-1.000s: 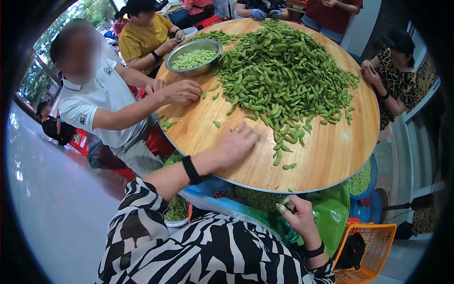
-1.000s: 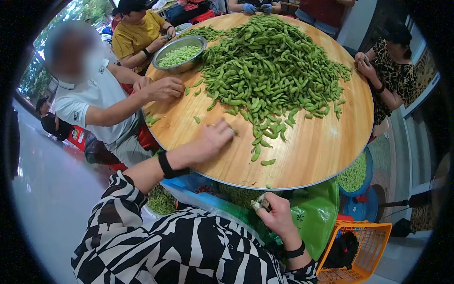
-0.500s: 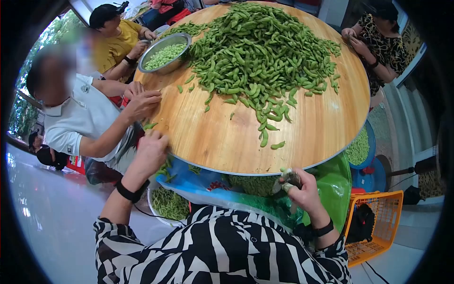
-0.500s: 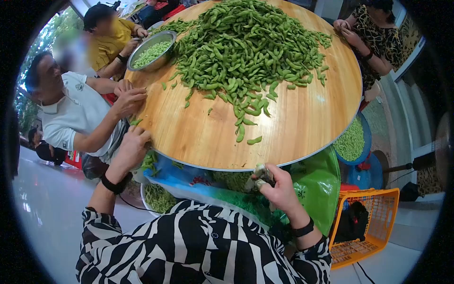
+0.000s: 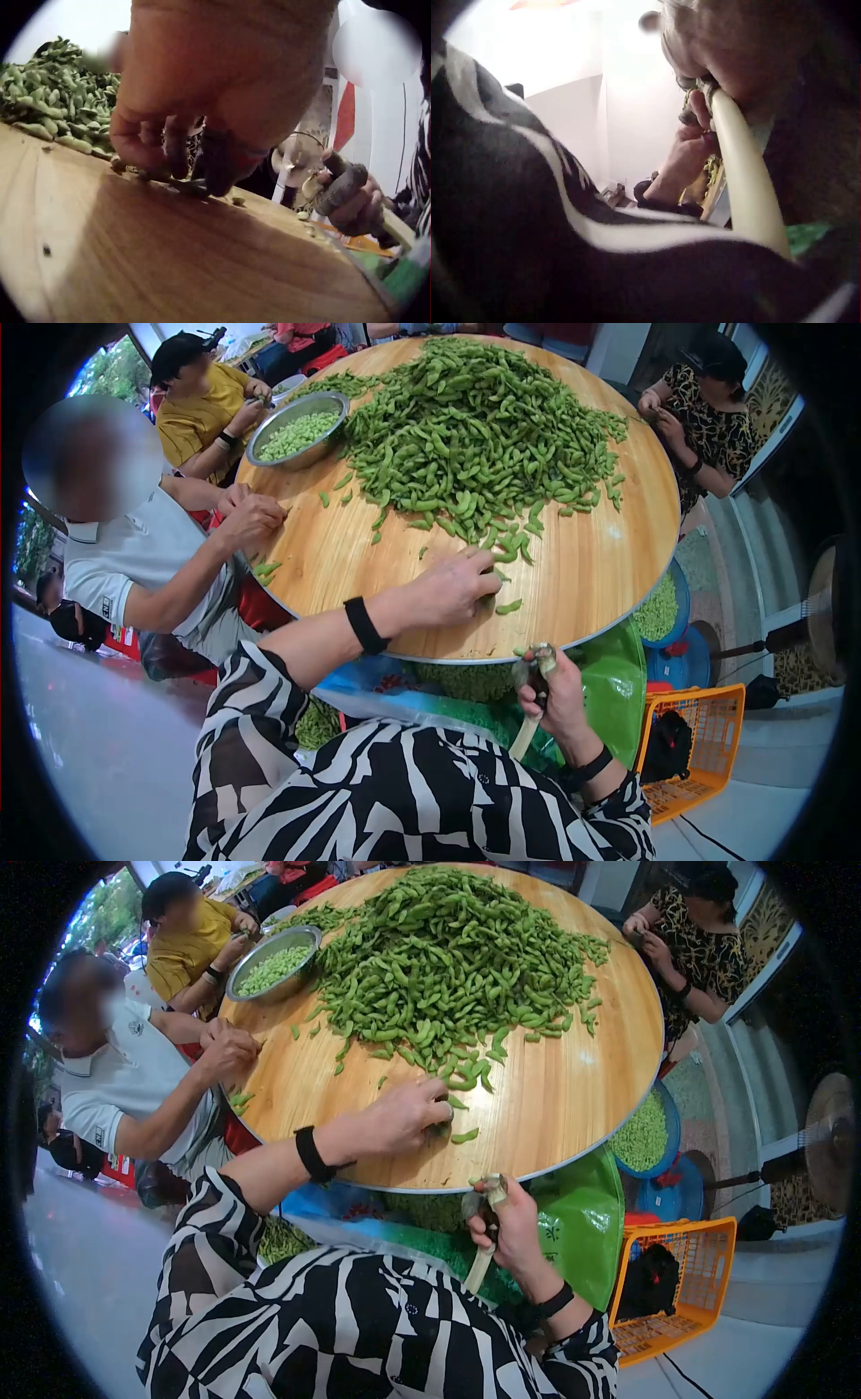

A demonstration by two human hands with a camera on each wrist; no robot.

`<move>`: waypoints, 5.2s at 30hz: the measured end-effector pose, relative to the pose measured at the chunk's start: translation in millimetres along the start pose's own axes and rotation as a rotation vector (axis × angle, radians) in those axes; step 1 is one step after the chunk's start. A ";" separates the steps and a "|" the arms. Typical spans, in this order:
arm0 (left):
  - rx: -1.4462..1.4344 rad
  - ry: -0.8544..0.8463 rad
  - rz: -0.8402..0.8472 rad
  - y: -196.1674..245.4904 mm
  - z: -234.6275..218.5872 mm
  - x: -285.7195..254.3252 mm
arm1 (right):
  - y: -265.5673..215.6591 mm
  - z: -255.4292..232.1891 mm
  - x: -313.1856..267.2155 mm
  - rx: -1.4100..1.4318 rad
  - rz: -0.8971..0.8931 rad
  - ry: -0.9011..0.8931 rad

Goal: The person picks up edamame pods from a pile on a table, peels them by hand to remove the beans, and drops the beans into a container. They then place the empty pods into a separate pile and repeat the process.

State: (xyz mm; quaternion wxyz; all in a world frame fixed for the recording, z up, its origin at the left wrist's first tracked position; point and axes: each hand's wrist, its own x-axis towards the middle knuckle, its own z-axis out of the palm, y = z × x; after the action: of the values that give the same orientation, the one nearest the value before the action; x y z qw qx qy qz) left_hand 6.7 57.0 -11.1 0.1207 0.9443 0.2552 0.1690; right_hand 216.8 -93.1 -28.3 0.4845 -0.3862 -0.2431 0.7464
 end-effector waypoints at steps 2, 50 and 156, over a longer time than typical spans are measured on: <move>-0.007 0.021 -0.051 -3.1 -0.4 -3.9 | 5.7 2.8 -2.2 0.037 -0.020 0.040; -1.843 0.128 -0.724 64.0 5.2 -25.7 | -22.6 22.4 20.9 -1.184 -0.914 -0.193; -0.341 0.160 -0.278 42.1 27.9 8.2 | -15.2 5.6 12.2 -0.487 -0.256 0.113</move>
State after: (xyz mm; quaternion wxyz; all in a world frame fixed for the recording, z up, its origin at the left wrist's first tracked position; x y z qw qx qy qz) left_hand 42.6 21.9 -21.2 0.2799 0.8497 0.3593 0.2657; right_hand 217.5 -75.7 -18.0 0.4805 -0.4984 -0.4348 0.5759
